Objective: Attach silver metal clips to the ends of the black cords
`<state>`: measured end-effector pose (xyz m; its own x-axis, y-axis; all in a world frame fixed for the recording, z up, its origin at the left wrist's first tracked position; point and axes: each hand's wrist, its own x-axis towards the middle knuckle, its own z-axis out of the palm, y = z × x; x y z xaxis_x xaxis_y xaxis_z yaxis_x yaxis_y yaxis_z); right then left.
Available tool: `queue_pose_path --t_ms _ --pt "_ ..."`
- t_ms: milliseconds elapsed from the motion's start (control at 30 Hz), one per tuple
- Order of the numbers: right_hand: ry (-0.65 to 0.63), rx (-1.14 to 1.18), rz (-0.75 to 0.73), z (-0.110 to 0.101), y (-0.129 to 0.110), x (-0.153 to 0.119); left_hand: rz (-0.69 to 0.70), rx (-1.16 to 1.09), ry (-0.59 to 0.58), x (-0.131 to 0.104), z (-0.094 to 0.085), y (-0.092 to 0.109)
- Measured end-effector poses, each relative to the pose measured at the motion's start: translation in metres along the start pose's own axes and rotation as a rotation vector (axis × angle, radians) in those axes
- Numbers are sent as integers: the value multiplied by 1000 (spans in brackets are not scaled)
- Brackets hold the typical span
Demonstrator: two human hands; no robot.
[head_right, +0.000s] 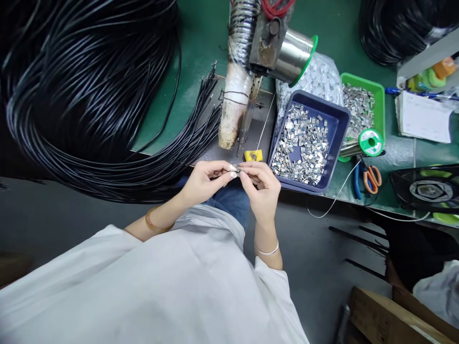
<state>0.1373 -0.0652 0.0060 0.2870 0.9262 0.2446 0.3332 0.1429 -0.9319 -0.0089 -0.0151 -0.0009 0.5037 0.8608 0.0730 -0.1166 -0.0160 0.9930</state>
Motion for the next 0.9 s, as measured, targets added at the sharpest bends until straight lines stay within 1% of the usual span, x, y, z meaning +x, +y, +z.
queue_pose_path --t_ms 67,100,167,233,300,333,400,433,500,600,667,800,867,900 --pt "-2 3 -2 0 0 0 54 54 4 -1 -1 -2" --pt "-1 -2 -12 -1 -1 -1 104 112 9 -1 -2 -3" --pt "9 -58 -56 -1 -2 -2 231 296 18 -1 -5 -6" --pt "21 -181 -129 -2 -4 -3 333 521 17 -2 -7 -8" --pt "28 -268 -170 -2 -6 -5 369 673 12 -4 -7 -10" --pt "30 -258 -162 -1 -6 -6 370 687 12 -6 -6 -11" --pt "39 -156 -110 2 -6 -8 337 594 13 -9 -2 -10" --pt "47 -99 -84 3 -6 -8 297 506 7 -11 0 -8" --pt "63 -42 -60 6 -6 -9 170 289 -7 -13 3 -6" --pt "78 -87 -74 9 -7 -9 -22 -43 14 -12 6 -3" --pt "106 -154 -108 9 -8 -9 -98 -206 39 -9 6 -1" --pt "230 -244 -219 7 -9 -6 -162 -360 49 -2 1 2" --pt "233 -223 -218 6 -8 -4 -168 -404 36 1 -2 4" --pt "201 -196 -193 5 -8 -4 -167 -423 25 1 -3 5"
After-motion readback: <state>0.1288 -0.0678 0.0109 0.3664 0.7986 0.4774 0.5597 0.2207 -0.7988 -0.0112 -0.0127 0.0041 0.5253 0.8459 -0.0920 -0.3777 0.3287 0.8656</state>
